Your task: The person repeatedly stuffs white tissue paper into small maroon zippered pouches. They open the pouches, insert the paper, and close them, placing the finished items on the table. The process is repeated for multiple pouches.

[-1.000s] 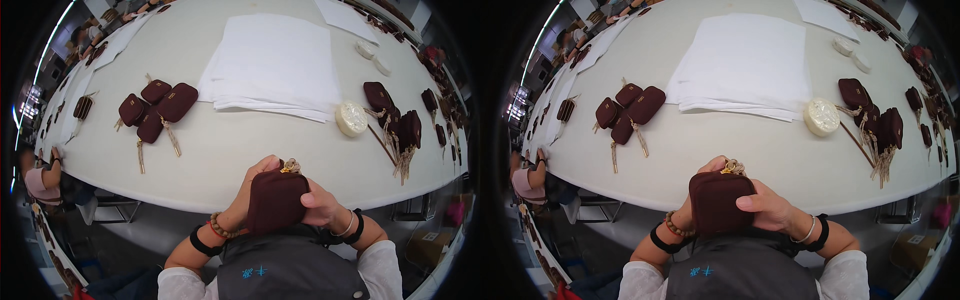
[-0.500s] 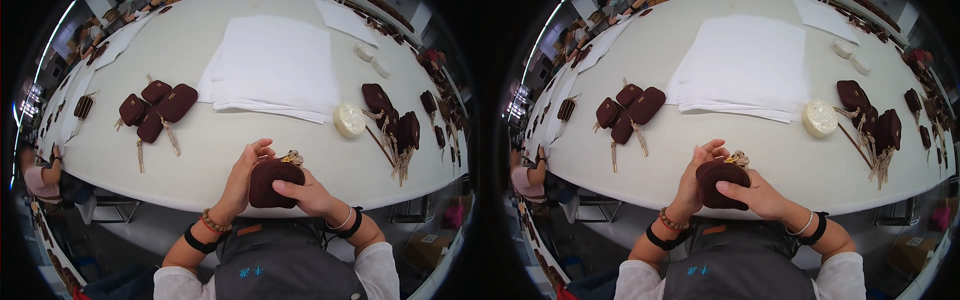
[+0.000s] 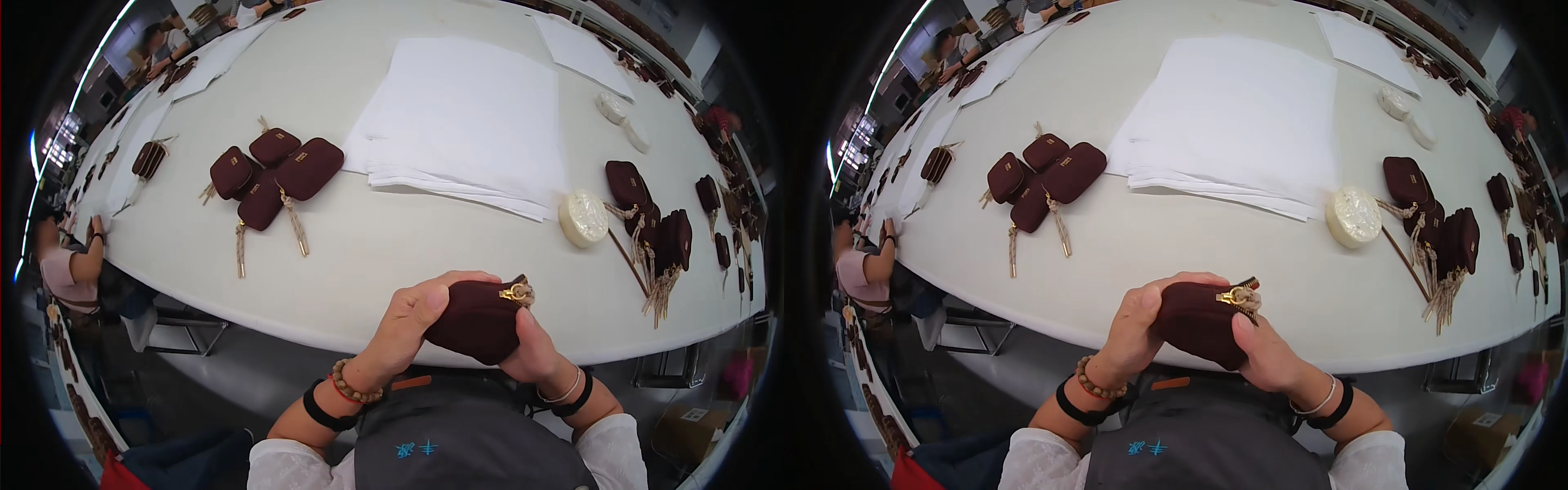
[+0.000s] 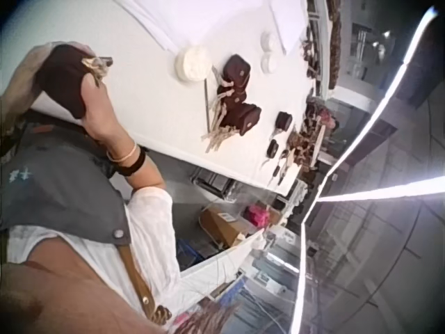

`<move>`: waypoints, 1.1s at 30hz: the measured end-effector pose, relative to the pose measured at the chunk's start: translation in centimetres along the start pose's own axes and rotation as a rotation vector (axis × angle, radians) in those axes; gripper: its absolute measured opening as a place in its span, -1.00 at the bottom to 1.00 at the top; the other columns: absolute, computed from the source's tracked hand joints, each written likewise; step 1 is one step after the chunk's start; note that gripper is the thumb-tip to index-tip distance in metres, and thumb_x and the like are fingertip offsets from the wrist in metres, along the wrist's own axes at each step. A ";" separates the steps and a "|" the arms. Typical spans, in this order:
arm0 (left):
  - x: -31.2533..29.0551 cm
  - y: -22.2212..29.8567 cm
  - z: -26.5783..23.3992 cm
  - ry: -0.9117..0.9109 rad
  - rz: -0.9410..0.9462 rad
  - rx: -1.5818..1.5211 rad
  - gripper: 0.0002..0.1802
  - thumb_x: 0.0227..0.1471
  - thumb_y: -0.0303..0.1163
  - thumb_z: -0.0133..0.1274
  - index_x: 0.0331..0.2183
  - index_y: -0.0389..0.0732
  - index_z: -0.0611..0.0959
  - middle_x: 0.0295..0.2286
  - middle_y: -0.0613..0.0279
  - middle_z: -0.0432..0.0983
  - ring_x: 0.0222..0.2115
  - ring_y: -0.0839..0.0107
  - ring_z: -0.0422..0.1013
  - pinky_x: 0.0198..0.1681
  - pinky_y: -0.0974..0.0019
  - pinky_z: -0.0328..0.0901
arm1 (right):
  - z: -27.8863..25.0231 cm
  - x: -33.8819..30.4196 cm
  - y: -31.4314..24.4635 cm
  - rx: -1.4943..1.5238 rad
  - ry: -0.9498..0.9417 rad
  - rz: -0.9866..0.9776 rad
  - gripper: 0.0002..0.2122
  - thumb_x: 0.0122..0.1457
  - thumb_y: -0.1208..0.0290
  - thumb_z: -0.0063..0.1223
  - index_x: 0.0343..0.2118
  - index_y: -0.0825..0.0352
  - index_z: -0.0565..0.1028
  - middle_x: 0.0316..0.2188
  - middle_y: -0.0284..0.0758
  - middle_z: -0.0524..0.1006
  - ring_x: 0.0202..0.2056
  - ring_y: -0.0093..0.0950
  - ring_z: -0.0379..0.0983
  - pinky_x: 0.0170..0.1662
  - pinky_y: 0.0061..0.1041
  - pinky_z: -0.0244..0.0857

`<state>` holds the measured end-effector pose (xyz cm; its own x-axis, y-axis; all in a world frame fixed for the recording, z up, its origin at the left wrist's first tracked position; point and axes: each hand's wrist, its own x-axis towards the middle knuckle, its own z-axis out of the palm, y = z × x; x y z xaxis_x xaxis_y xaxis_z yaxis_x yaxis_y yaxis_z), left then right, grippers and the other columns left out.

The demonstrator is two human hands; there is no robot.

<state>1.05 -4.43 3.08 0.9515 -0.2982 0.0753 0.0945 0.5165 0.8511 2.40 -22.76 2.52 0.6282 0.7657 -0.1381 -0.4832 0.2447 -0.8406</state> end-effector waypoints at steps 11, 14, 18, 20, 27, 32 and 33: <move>-1.2 0.2 1.1 -0.216 0.093 0.019 -0.54 0.23 -0.20 -0.25 0.07 -0.24 0.37 0.07 0.19 0.27 0.10 0.35 0.18 0.16 0.31 0.05 | 1.3 -2.2 -1.9 -0.006 0.033 0.083 -0.25 -0.04 -0.13 0.11 0.12 0.28 0.18 0.01 -0.31 0.34 0.03 -0.42 0.31 0.08 -0.37 0.23; -1.0 -0.4 1.2 -0.156 0.121 0.057 -0.52 0.22 -0.18 -0.24 0.03 -0.31 0.41 0.08 0.04 0.22 0.14 0.23 0.11 0.20 0.19 -0.03 | 1.3 -1.6 -1.7 -0.029 0.108 0.091 -0.30 0.02 -0.09 0.08 0.11 0.30 0.18 0.00 -0.30 0.35 0.03 -0.41 0.31 0.06 -0.37 0.23; -0.3 -0.2 0.5 -0.106 -0.015 -0.014 -0.43 0.20 -0.02 -0.28 0.01 -0.27 0.44 0.02 0.05 0.32 0.11 0.21 0.16 0.19 0.16 0.01 | 1.6 -0.8 -1.1 -0.098 0.186 0.025 -0.35 0.08 -0.03 0.06 0.11 0.32 0.18 -0.01 -0.29 0.36 0.03 -0.40 0.31 0.08 -0.37 0.21; 0.0 -0.2 -0.2 -0.090 0.001 -0.012 -0.34 0.16 0.14 -0.31 -0.06 -0.24 0.52 -0.05 0.02 0.41 0.12 0.15 0.16 0.18 0.11 0.04 | 1.9 -0.3 -0.8 -0.086 0.177 -0.015 -0.34 0.06 -0.01 0.10 0.11 0.32 0.18 0.00 -0.29 0.35 0.04 -0.40 0.30 0.10 -0.38 0.19; -0.7 -0.7 0.0 -0.145 0.083 -0.019 -0.48 0.17 0.01 -0.18 -0.15 -0.23 0.58 -0.02 0.04 0.37 0.18 0.07 0.04 0.21 0.02 -0.05 | 0.8 -1.4 -0.9 -0.051 0.101 0.114 -0.27 -0.13 0.05 0.23 0.07 0.32 0.20 -0.05 -0.28 0.35 0.01 -0.39 0.32 0.07 -0.38 0.23; -0.6 -2.1 -0.3 -0.069 0.102 -0.030 -0.55 0.18 -0.09 -0.18 -0.17 -0.25 0.58 -0.01 0.05 0.36 0.17 0.09 0.06 0.20 0.06 -0.03 | 1.5 -0.4 -0.6 0.011 0.191 0.057 -0.39 -0.03 0.20 0.16 0.06 0.33 0.20 -0.06 -0.27 0.36 0.00 -0.40 0.34 0.05 -0.39 0.25; -0.4 -1.8 -0.6 -0.058 0.048 -0.063 -0.55 0.19 -0.10 -0.19 -0.17 -0.26 0.58 -0.02 0.04 0.36 0.17 0.09 0.07 0.20 0.07 -0.03 | 1.5 -0.2 -0.7 -0.043 0.155 0.054 -0.44 0.03 0.22 0.10 0.07 0.35 0.22 -0.03 -0.27 0.35 0.01 -0.41 0.31 0.07 -0.39 0.21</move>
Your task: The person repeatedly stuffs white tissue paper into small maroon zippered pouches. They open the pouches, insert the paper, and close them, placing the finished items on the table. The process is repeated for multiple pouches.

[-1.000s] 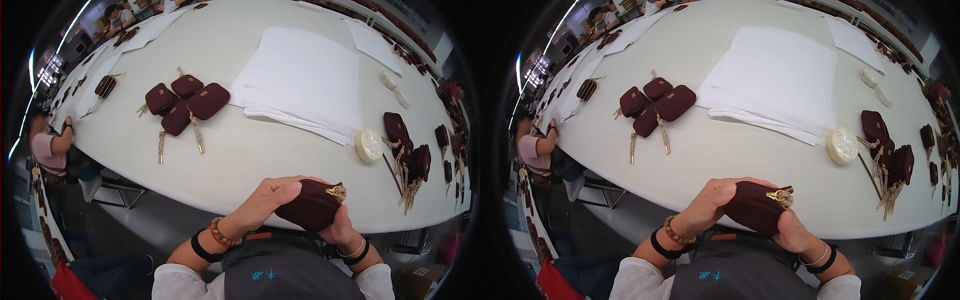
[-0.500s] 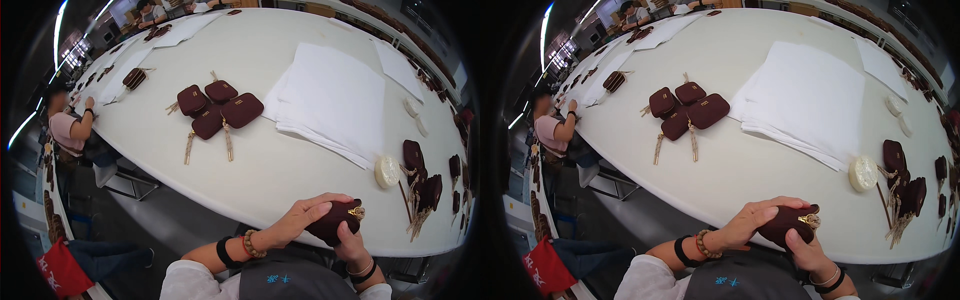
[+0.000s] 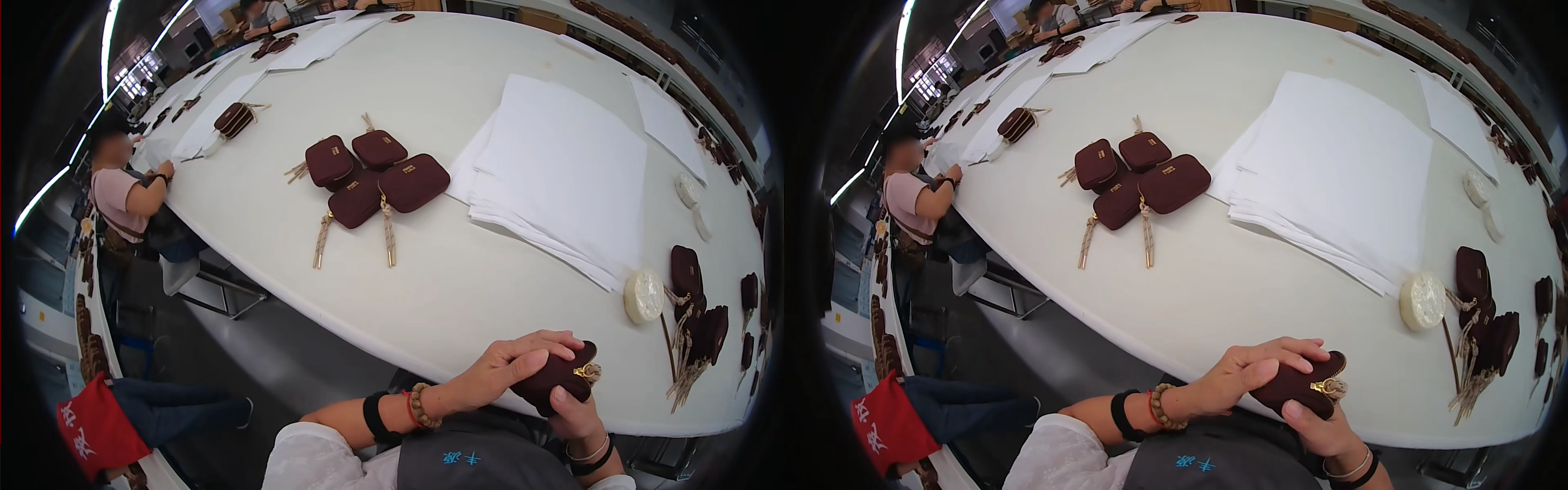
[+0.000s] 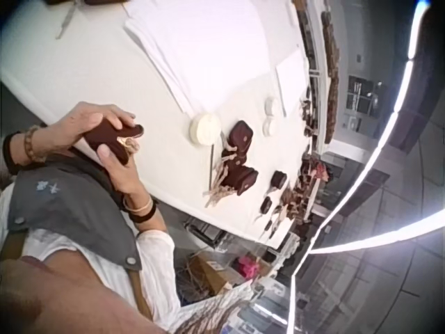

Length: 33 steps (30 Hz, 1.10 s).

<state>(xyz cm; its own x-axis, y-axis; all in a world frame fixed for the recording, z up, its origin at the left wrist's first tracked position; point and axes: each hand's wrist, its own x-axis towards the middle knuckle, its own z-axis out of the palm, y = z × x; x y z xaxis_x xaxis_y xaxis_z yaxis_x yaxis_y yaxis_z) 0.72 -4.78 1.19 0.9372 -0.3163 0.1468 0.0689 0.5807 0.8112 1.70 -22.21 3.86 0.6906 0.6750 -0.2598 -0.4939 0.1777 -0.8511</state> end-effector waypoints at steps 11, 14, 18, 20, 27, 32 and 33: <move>0.4 2.2 -0.6 -0.157 0.047 0.103 -0.62 0.18 -0.19 -0.17 -0.25 -0.24 0.64 -0.10 0.07 0.45 0.20 0.00 0.00 0.25 -0.09 -0.39 | -0.2 0.5 -0.3 0.013 -0.168 -0.063 -0.50 0.05 0.22 0.02 0.02 0.40 0.28 -0.06 -0.26 0.38 0.02 -0.41 0.28 0.08 -0.42 0.17; 0.5 1.1 -0.7 -0.150 0.133 0.074 -0.64 0.21 -0.23 -0.17 -0.22 -0.29 0.60 -0.08 0.11 0.44 0.20 0.12 0.02 0.24 0.03 -0.15 | -0.1 0.5 -0.5 -0.018 -0.026 0.099 -0.27 -0.08 0.07 0.18 0.11 0.32 0.16 0.04 -0.23 0.28 0.10 -0.34 0.23 0.16 -0.33 0.12; 1.1 0.8 -1.0 -0.064 0.056 -0.003 -0.62 0.21 -0.22 -0.20 -0.27 -0.27 0.62 -0.07 0.00 0.42 0.20 -0.03 -0.03 0.23 -0.01 -0.13 | -0.8 0.3 0.5 -0.038 -0.014 0.093 -0.27 0.01 -0.01 0.13 0.13 0.34 0.14 0.07 -0.24 0.27 0.10 -0.35 0.24 0.16 -0.34 0.11; 1.2 1.3 -1.1 -0.060 0.017 -0.066 -0.62 0.21 -0.18 -0.20 -0.28 -0.24 0.61 -0.09 0.00 0.43 0.18 -0.02 0.02 0.20 0.00 -0.03 | -0.9 0.4 0.4 0.021 -0.083 0.021 -0.32 0.08 -0.01 0.03 0.14 0.36 0.15 0.08 -0.25 0.28 0.11 -0.37 0.22 0.16 -0.36 0.10; 0.2 -0.4 0.1 -0.080 0.165 -0.017 -0.68 0.20 -0.21 -0.16 -0.36 -0.21 0.59 -0.33 0.10 0.53 -0.08 0.23 0.36 0.27 -0.14 -0.28 | -2.0 -0.4 0.2 0.186 -0.249 -0.007 -0.42 0.00 0.30 0.07 0.10 0.38 0.22 0.02 -0.26 0.35 0.10 -0.38 0.24 0.17 -0.36 0.08; 0.2 -1.0 -0.3 -0.110 0.195 -0.026 -0.68 0.21 -0.24 -0.17 -0.33 -0.26 0.58 -0.26 0.09 0.51 0.13 0.07 0.13 0.25 -0.05 -0.19 | -1.6 -0.3 0.6 0.143 -0.129 0.051 -0.37 -0.01 0.16 0.10 0.09 0.39 0.22 0.02 -0.24 0.34 0.07 -0.38 0.26 0.12 -0.38 0.15; 0.1 -0.8 0.0 -0.066 0.158 -0.052 -0.67 0.21 -0.23 -0.17 -0.34 -0.27 0.58 -0.26 0.06 0.51 0.12 0.06 0.16 0.25 -0.07 -0.18 | -1.5 -0.4 0.6 0.127 -0.100 0.078 -0.32 -0.06 0.08 0.14 0.09 0.38 0.22 0.02 -0.23 0.34 0.05 -0.37 0.29 0.10 -0.38 0.19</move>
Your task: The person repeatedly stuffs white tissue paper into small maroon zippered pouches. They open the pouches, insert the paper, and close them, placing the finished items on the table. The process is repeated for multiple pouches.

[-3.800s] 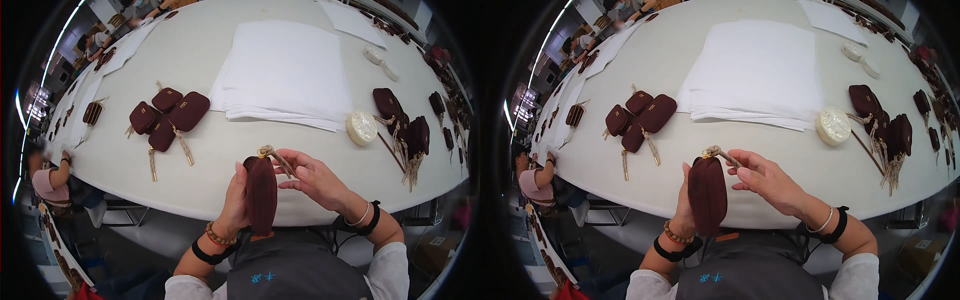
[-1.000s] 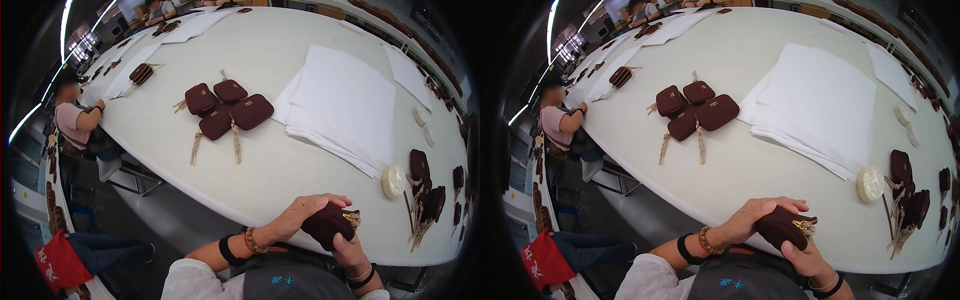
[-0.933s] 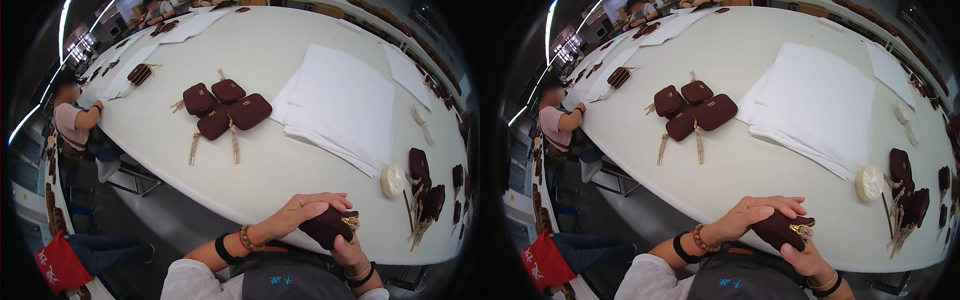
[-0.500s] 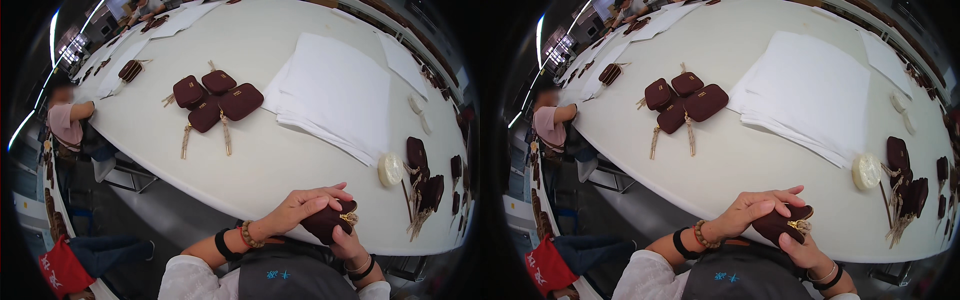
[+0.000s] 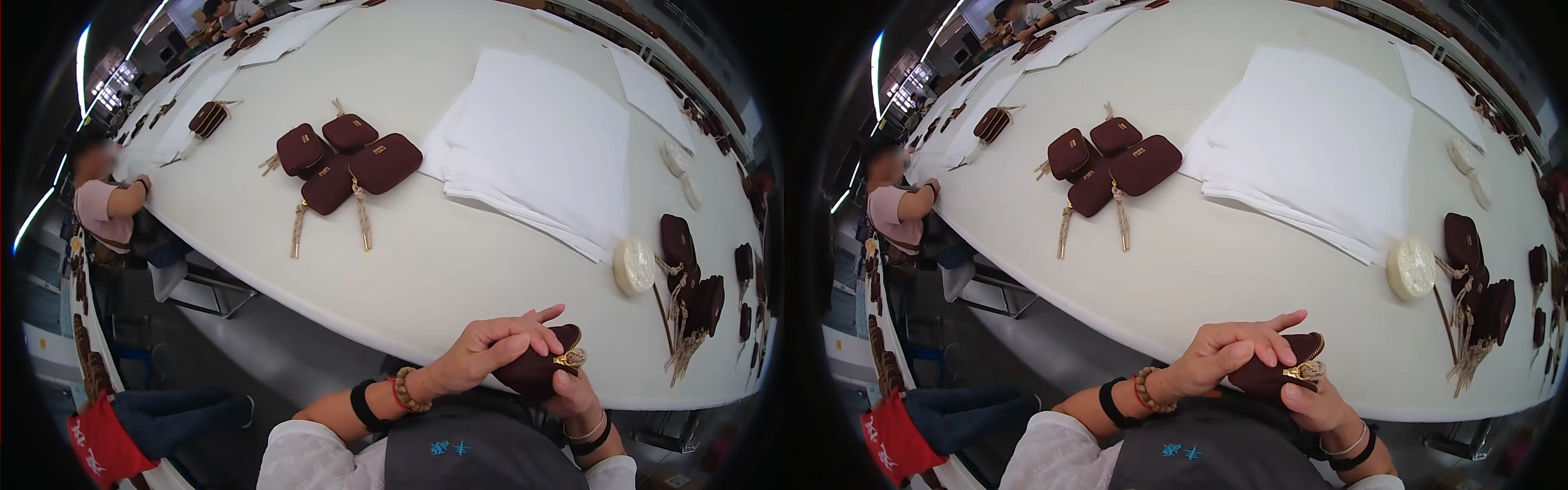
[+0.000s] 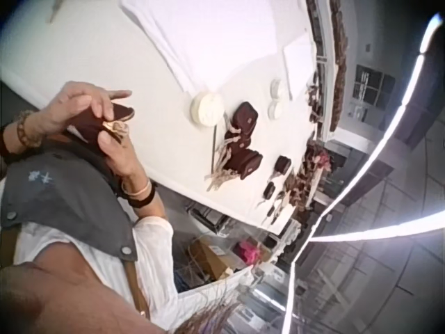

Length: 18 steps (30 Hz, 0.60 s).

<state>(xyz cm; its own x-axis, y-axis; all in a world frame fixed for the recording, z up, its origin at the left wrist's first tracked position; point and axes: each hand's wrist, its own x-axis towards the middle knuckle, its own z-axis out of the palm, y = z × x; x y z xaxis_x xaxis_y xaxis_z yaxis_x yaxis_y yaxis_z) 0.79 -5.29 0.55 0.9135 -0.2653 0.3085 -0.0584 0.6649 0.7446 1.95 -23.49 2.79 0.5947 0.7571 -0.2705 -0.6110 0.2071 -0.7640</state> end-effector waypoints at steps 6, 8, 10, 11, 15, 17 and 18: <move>-0.2 1.0 -0.3 0.029 -0.118 -0.129 -0.65 0.20 -0.18 -0.15 -0.29 -0.24 0.59 -0.19 0.01 0.48 0.17 -0.06 0.04 0.24 -0.08 -0.13 | -0.1 0.0 -0.4 -0.110 -0.155 -0.041 -0.40 0.02 0.19 0.09 0.09 0.42 0.23 0.02 -0.22 0.33 0.08 -0.38 0.24 0.12 -0.40 0.14; -0.6 1.2 0.1 -0.015 -0.107 -0.141 -0.67 0.18 -0.16 -0.11 -0.29 -0.21 0.61 -0.18 0.02 0.49 0.17 -0.06 0.02 0.23 -0.09 -0.15 | 0.3 0.0 -0.8 -0.097 -0.102 0.006 -0.34 -0.05 0.15 0.15 0.08 0.40 0.23 0.00 -0.23 0.34 0.06 -0.38 0.27 0.11 -0.40 0.16; -0.6 0.9 0.0 -0.052 -0.063 -0.072 -0.67 0.17 -0.16 -0.11 -0.29 -0.20 0.61 -0.19 0.03 0.49 0.18 -0.06 0.01 0.24 -0.09 -0.18 | 0.7 0.1 -1.1 -0.102 -0.011 0.088 -0.25 -0.19 0.07 0.26 0.07 0.35 0.24 -0.02 -0.24 0.35 0.03 -0.38 0.31 0.10 -0.39 0.19; -0.5 0.7 -0.2 -0.071 -0.038 -0.035 -0.67 0.17 -0.16 -0.11 -0.29 -0.20 0.61 -0.19 0.03 0.50 0.18 -0.06 0.00 0.25 -0.08 -0.20 | 0.9 0.2 -1.2 -0.111 0.016 0.080 -0.25 -0.19 0.08 0.25 0.07 0.35 0.24 -0.03 -0.25 0.35 0.03 -0.38 0.31 0.10 -0.39 0.19; -0.8 0.4 -0.6 -0.033 -0.037 0.040 -0.65 0.19 -0.18 -0.14 -0.31 -0.24 0.61 -0.16 0.05 0.50 0.18 -0.01 0.02 0.26 -0.06 -0.27 | 1.2 0.8 -0.7 -0.142 0.040 0.005 -0.31 -0.10 0.07 0.19 0.08 0.33 0.24 -0.02 -0.25 0.35 0.04 -0.37 0.30 0.11 -0.37 0.18; -0.7 0.7 -1.1 -0.004 -0.030 0.074 -0.62 0.20 -0.16 -0.15 -0.19 -0.26 0.56 -0.12 0.07 0.47 0.18 0.09 0.04 0.23 0.06 -0.11 | 0.9 0.9 0.1 -0.100 0.049 -0.060 -0.35 0.01 0.03 0.10 0.10 0.32 0.23 0.02 -0.24 0.33 0.06 -0.36 0.28 0.12 -0.34 0.17; -0.4 0.6 -1.2 0.030 -0.024 0.059 -0.60 0.20 -0.15 -0.16 -0.14 -0.26 0.54 -0.10 0.09 0.46 0.17 0.14 0.07 0.22 0.12 -0.06 | 0.7 0.8 0.5 -0.055 0.076 -0.089 -0.38 0.07 0.01 0.03 0.11 0.32 0.22 0.04 -0.23 0.32 0.07 -0.35 0.27 0.13 -0.33 0.17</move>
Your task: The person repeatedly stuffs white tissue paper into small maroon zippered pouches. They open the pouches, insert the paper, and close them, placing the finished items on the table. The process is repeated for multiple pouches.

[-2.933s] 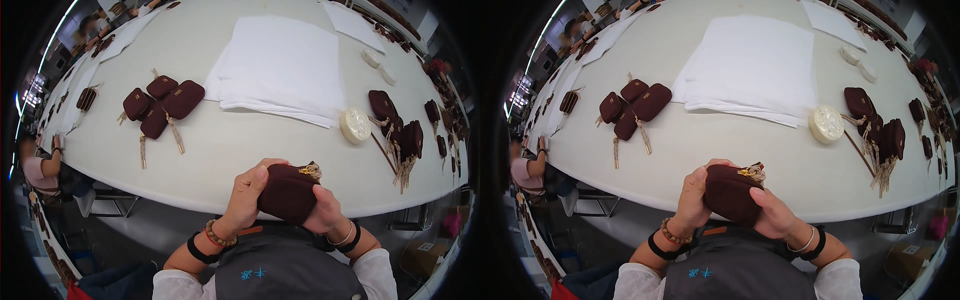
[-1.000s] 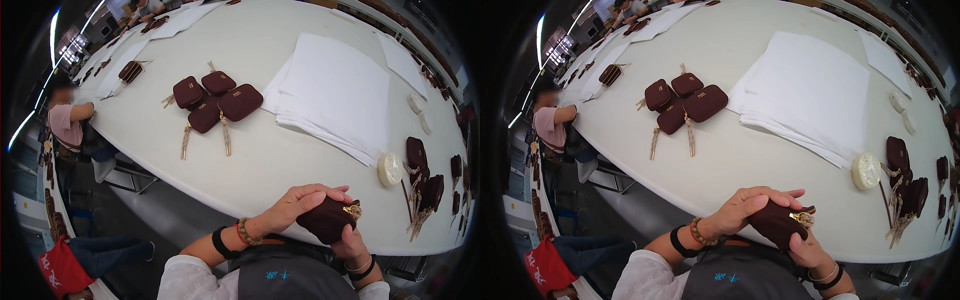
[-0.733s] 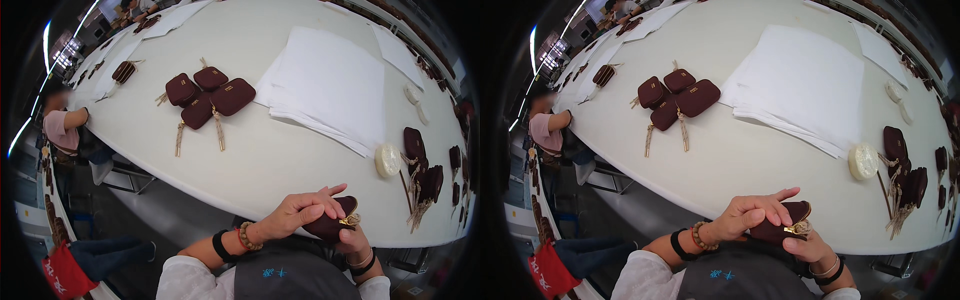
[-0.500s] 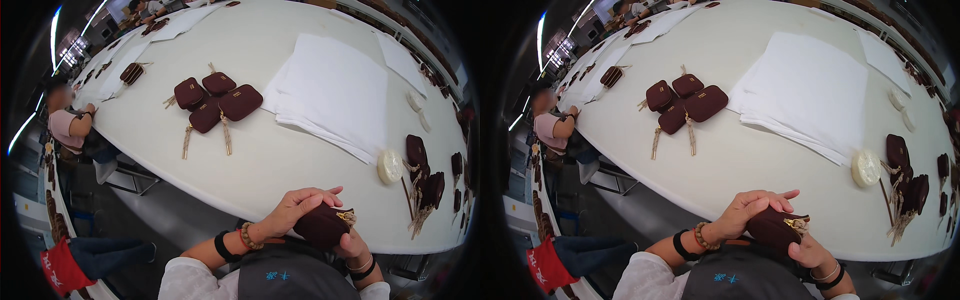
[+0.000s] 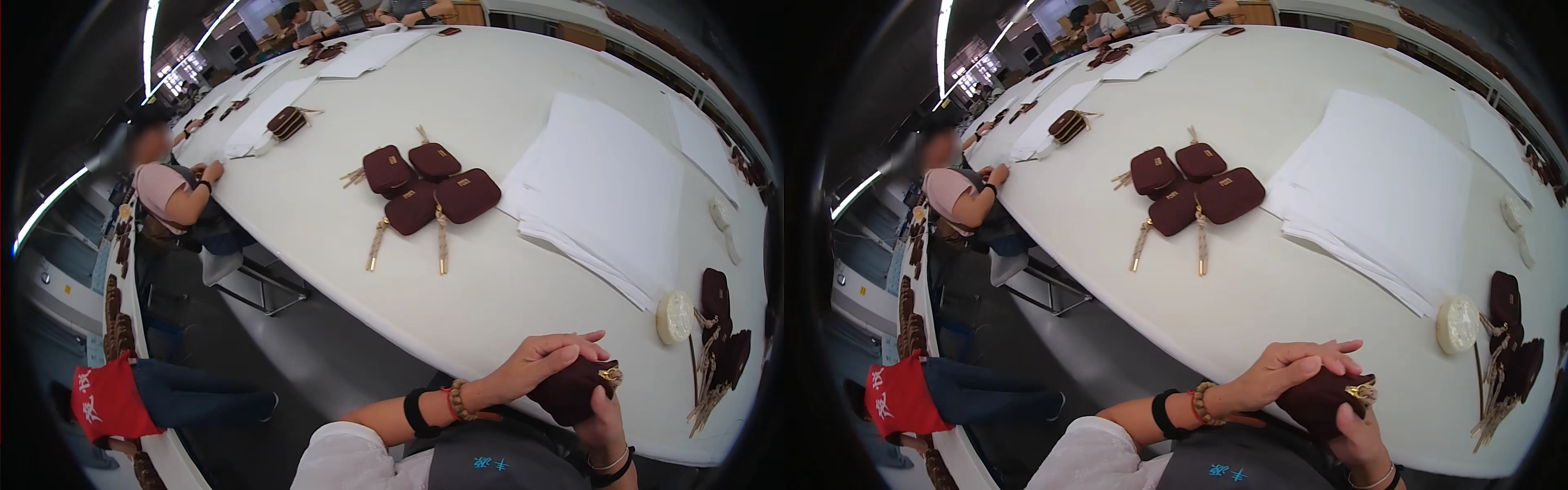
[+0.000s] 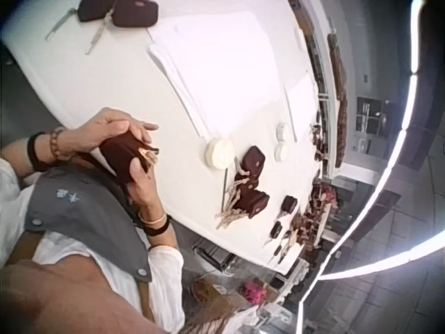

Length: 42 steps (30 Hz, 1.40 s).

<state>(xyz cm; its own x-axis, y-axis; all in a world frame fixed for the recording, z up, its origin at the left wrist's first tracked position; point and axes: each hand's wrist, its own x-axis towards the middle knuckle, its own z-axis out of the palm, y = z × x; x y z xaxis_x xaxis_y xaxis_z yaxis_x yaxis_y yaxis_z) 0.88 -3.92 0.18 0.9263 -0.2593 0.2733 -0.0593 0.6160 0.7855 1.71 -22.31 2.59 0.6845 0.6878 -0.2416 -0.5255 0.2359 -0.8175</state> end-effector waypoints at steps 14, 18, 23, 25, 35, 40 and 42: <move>0.9 1.1 1.3 -0.080 -0.061 -0.141 -0.41 0.24 0.00 -0.36 0.08 -0.24 0.35 0.04 0.20 0.27 0.04 0.41 0.21 0.13 0.31 0.08 | -0.6 -0.6 0.1 -0.477 0.004 -0.100 -0.24 -0.14 0.16 0.18 0.12 0.43 0.15 0.00 -0.20 0.31 0.03 -0.36 0.28 0.06 -0.39 0.19; 0.2 0.6 2.7 -0.007 -0.035 -0.114 -0.42 0.24 0.01 -0.33 0.09 -0.20 0.34 -0.09 0.26 0.40 -0.09 0.50 0.32 0.04 0.38 0.20 | -0.5 -0.8 0.1 -0.404 -0.055 -0.041 -0.24 -0.14 0.16 0.19 0.11 0.42 0.16 -0.02 -0.22 0.32 0.01 -0.37 0.28 0.06 -0.40 0.19; 0.1 -0.7 2.3 -0.015 -0.111 -0.286 -0.33 0.22 0.03 -0.33 0.14 -0.31 0.22 0.05 0.18 0.26 0.01 0.43 0.26 0.09 0.33 0.16 | 0.3 -0.2 -0.6 -0.278 -0.076 0.054 -0.25 -0.10 0.35 0.15 0.17 0.39 0.05 0.08 -0.22 0.21 0.12 -0.37 0.16 0.15 -0.36 0.07; 0.1 -0.6 2.1 0.017 -0.128 -0.291 -0.34 0.22 0.02 -0.33 0.13 -0.32 0.22 0.06 0.15 0.25 0.01 0.42 0.26 0.10 0.32 0.16 | 0.2 -0.3 -0.4 -0.266 -0.059 0.062 -0.25 -0.10 0.35 0.16 0.16 0.40 0.05 0.07 -0.23 0.22 0.10 -0.38 0.17 0.14 -0.36 0.09; -0.2 -0.3 1.5 -0.034 -0.175 -0.283 -0.32 0.22 0.04 -0.36 0.14 -0.31 0.21 0.16 0.07 0.08 0.13 0.34 0.12 0.17 0.26 0.07 | 0.2 -0.1 -0.5 -0.251 -0.210 0.014 -0.36 -0.03 0.44 0.09 0.15 0.38 0.11 0.05 -0.26 0.26 0.11 -0.39 0.18 0.14 -0.38 0.08; -0.6 -1.5 2.4 0.077 -0.121 -0.286 -0.40 0.24 -0.02 -0.32 0.12 -0.28 0.26 0.07 0.24 0.24 0.04 0.46 0.21 0.11 0.34 0.13 | -0.1 -0.5 1.2 -0.203 -0.025 0.034 -0.33 -0.08 0.31 0.12 0.12 0.37 0.14 0.00 -0.28 0.29 0.02 -0.40 0.26 0.08 -0.37 0.19; -0.6 -2.3 2.1 0.088 -0.109 -0.265 -0.36 0.23 0.00 -0.33 0.13 -0.30 0.22 0.10 0.17 0.19 0.06 0.42 0.21 0.13 0.31 0.13 | 0.1 -0.2 1.1 -0.215 -0.025 0.058 -0.33 -0.08 0.31 0.12 0.12 0.38 0.14 0.00 -0.28 0.30 0.03 -0.41 0.26 0.08 -0.38 0.17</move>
<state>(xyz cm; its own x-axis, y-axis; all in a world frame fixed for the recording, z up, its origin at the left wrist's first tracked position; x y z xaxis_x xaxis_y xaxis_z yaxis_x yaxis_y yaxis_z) -0.33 -6.73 -0.60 0.9514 -0.2759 0.1372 0.1304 0.7639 0.6320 0.96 -22.15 1.80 0.6419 0.7137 -0.2805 -0.4421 0.0456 -0.8958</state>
